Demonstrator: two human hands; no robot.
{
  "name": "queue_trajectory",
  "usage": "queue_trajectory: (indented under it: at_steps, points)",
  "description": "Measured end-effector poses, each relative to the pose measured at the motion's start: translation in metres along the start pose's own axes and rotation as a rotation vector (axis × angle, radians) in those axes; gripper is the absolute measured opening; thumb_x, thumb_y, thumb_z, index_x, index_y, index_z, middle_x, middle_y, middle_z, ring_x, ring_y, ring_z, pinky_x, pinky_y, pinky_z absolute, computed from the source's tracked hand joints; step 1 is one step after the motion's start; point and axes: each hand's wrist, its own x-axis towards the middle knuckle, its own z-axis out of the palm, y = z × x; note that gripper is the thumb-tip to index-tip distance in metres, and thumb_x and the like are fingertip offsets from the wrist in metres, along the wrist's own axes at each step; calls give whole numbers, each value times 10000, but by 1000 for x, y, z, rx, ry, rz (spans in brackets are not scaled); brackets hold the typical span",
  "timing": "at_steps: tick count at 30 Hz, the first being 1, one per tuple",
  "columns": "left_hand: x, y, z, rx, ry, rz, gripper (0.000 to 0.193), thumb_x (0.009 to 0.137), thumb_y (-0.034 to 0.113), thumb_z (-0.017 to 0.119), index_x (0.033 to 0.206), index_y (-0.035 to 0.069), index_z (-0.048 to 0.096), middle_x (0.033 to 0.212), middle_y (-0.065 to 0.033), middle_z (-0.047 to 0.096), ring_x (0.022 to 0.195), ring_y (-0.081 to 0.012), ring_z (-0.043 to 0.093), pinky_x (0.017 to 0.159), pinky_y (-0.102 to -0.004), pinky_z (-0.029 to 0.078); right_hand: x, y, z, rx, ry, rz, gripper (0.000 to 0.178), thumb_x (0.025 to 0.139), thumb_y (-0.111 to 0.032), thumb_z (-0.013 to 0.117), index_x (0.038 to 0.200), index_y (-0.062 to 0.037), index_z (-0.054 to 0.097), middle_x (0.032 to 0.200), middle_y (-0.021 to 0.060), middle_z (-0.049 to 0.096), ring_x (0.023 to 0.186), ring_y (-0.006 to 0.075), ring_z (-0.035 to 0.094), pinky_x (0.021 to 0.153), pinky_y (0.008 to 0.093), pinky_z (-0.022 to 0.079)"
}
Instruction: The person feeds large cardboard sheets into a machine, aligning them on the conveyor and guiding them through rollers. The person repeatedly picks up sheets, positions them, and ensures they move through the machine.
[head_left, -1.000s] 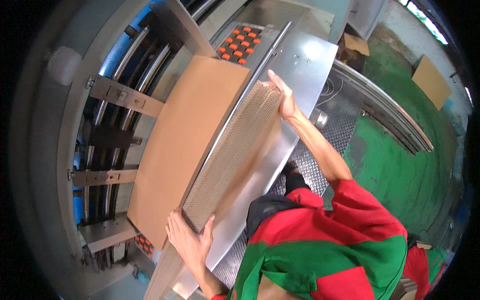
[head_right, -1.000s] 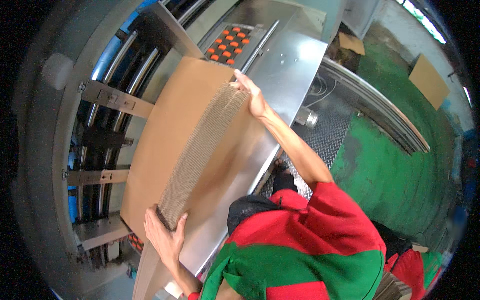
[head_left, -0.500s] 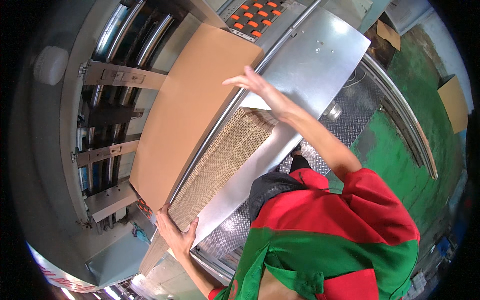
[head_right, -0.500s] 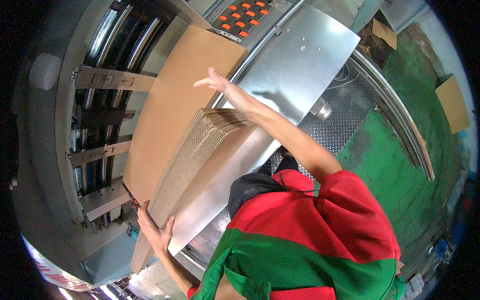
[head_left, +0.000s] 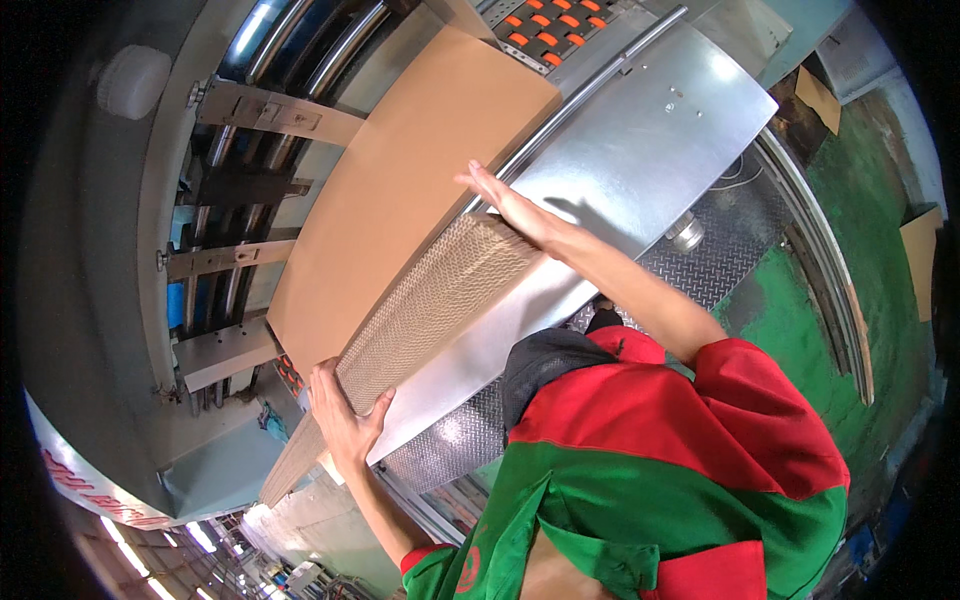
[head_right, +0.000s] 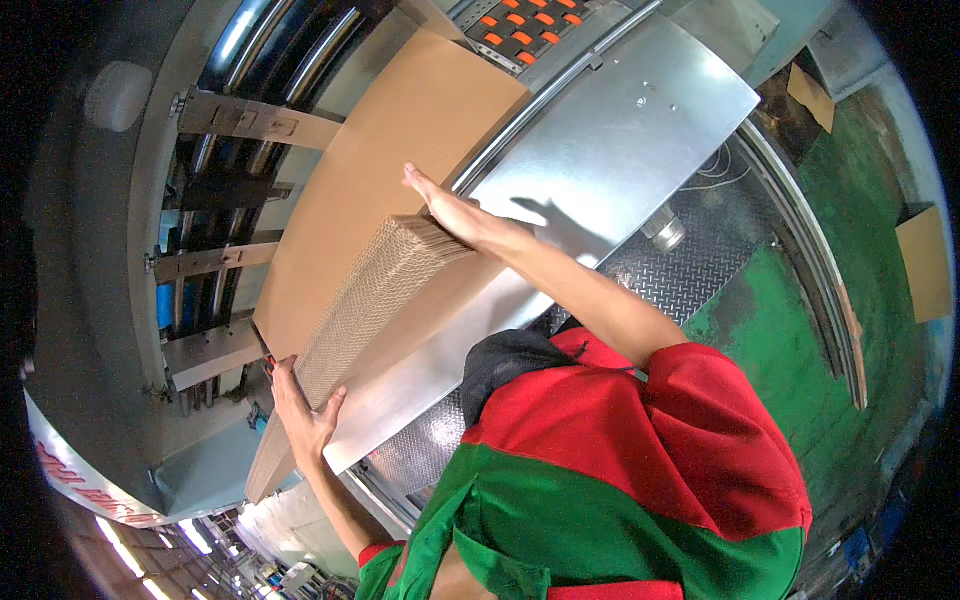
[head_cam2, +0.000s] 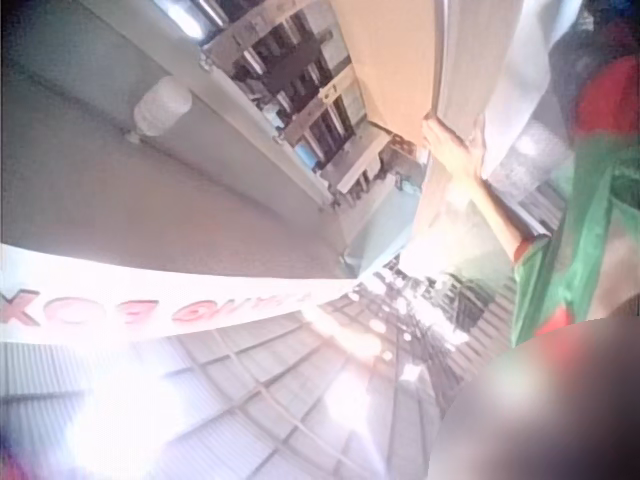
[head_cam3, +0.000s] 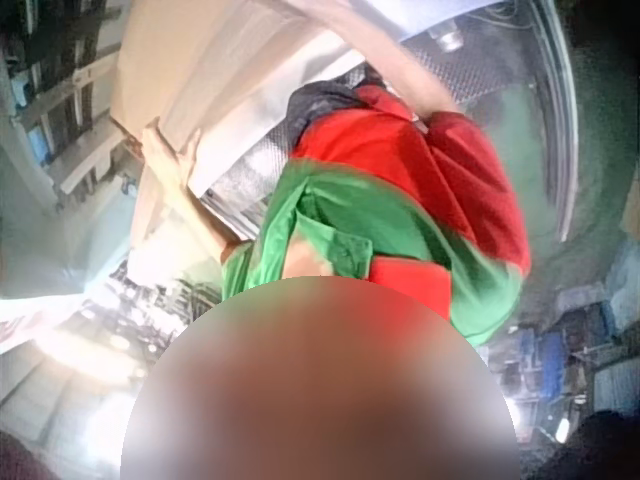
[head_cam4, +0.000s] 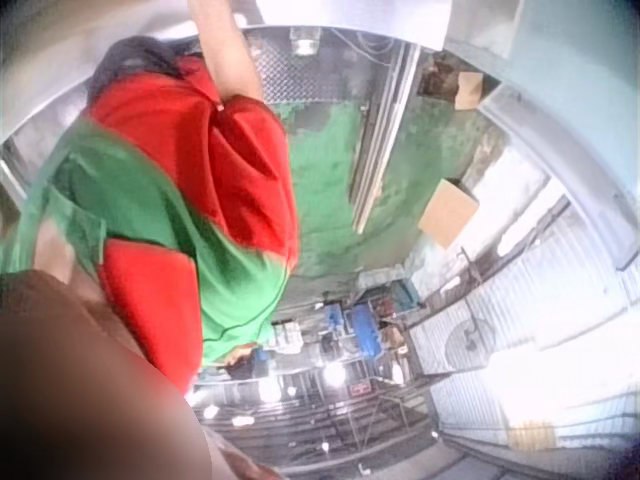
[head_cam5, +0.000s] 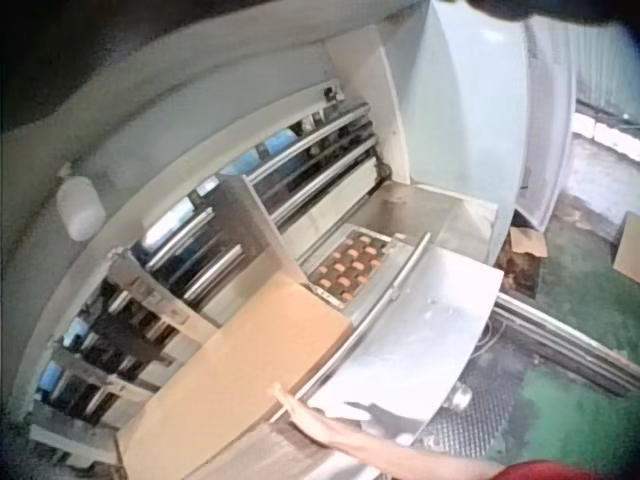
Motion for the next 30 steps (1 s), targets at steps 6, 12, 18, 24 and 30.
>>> queue_trajectory:
  at_steps: [6, 12, 18, 24, 30]
  points:
    - [3, -1, 1, -5, 23, 17, 804, 626, 452, 822, 1197, -6, 489, 1118, -186, 529, 1083, -391, 512, 918, -483, 396, 5, 4, 2, -14, 38, -57, 857, 958, -710, 185, 1499, -61, 327, 1630, 137, 54, 1507, 261, 10, 1209, 432, 38]
    - [0, -1, 1, 16, 35, 1, 797, 620, 453, 832, 1183, 1, 495, 1114, -182, 540, 1081, -391, 517, 908, -481, 394, 6, -2, 15, -1, 22, -6, 846, 965, -696, 227, 1450, -24, 399, 1606, 165, 170, 1502, 292, 63, 1205, 428, 59]
    - [-4, 1, -4, 10, -2, -44, 816, 625, 403, 832, 1241, 2, 477, 1178, -197, 552, 1120, -410, 520, 937, -494, 390, 24, 6, 10, -46, -63, 76, 861, 933, -723, 321, 1395, -13, 469, 1495, 204, 360, 1404, 316, 290, 1172, 403, 180]
    - [-3, -1, -3, 5, 16, -60, 811, 620, 423, 834, 1227, 18, 479, 1153, -178, 559, 1096, -400, 529, 914, -496, 393, 29, 6, 10, 35, -21, 112, 772, 963, -668, 336, 1332, -16, 523, 1191, 145, 569, 1060, 176, 568, 937, 303, 444]
    - [-2, -1, -3, 4, 32, -67, 795, 617, 459, 831, 1191, 25, 493, 1119, -164, 559, 1073, -379, 534, 888, -480, 396, 0, -8, -2, -19, -7, -42, 733, 977, -646, 309, 1350, -55, 531, 1284, 110, 552, 1144, 205, 550, 1013, 329, 403]
